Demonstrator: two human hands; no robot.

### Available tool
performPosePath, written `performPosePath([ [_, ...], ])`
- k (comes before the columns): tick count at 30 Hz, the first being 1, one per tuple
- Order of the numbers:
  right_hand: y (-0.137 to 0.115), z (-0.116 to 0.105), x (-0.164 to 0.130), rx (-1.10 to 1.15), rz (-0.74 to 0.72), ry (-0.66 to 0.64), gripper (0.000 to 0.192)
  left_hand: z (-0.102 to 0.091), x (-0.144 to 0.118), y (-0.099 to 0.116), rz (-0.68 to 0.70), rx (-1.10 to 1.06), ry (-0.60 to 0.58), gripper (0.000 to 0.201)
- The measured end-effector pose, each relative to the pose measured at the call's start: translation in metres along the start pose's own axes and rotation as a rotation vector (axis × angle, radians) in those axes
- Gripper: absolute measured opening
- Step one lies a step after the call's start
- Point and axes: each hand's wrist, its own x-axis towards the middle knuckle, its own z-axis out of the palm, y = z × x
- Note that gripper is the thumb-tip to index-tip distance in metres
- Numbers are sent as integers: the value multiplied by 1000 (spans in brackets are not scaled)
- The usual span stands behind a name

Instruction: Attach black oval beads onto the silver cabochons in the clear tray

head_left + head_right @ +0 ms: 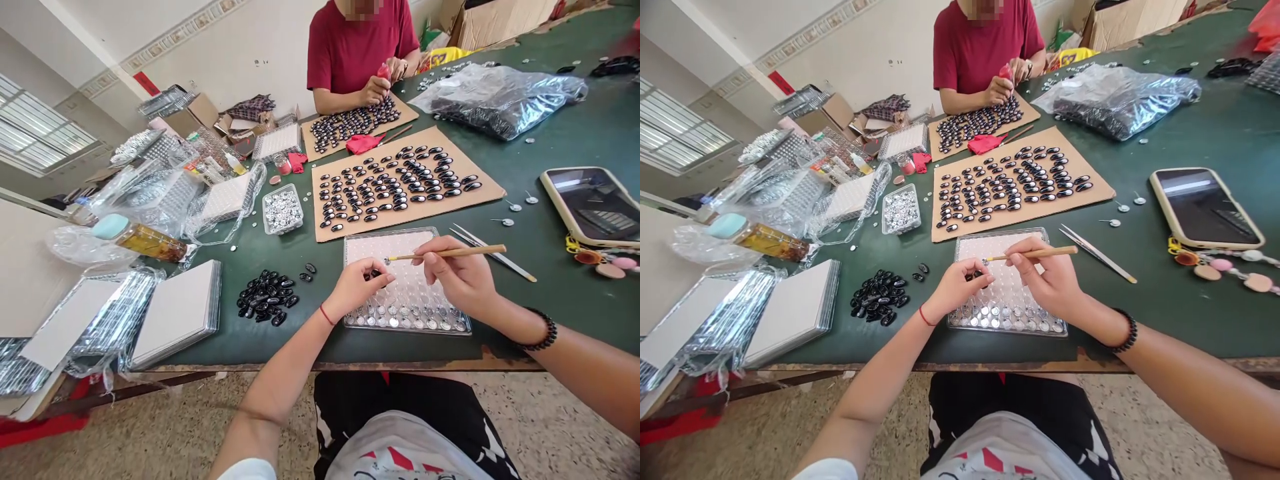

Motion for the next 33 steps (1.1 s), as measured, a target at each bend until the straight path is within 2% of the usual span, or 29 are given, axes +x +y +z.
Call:
performPosePath([
  [4, 3, 1, -2, -25, -42, -114, 18, 0, 0, -3, 2, 105, 26, 29],
  [9, 4, 0, 0, -165, -93, -156, 20, 1, 2, -7, 31, 163, 111, 32],
  [16, 3, 0, 2, -380, -176, -298, 17, 1, 3, -6, 50, 146, 47, 27],
  [25, 1, -1, 0, -496, -249, -325, 17, 2, 3, -3, 18, 98, 27, 27],
  [33, 1, -3, -3, -477, -339, -306, 18, 2, 3, -3, 13, 91, 35, 28],
])
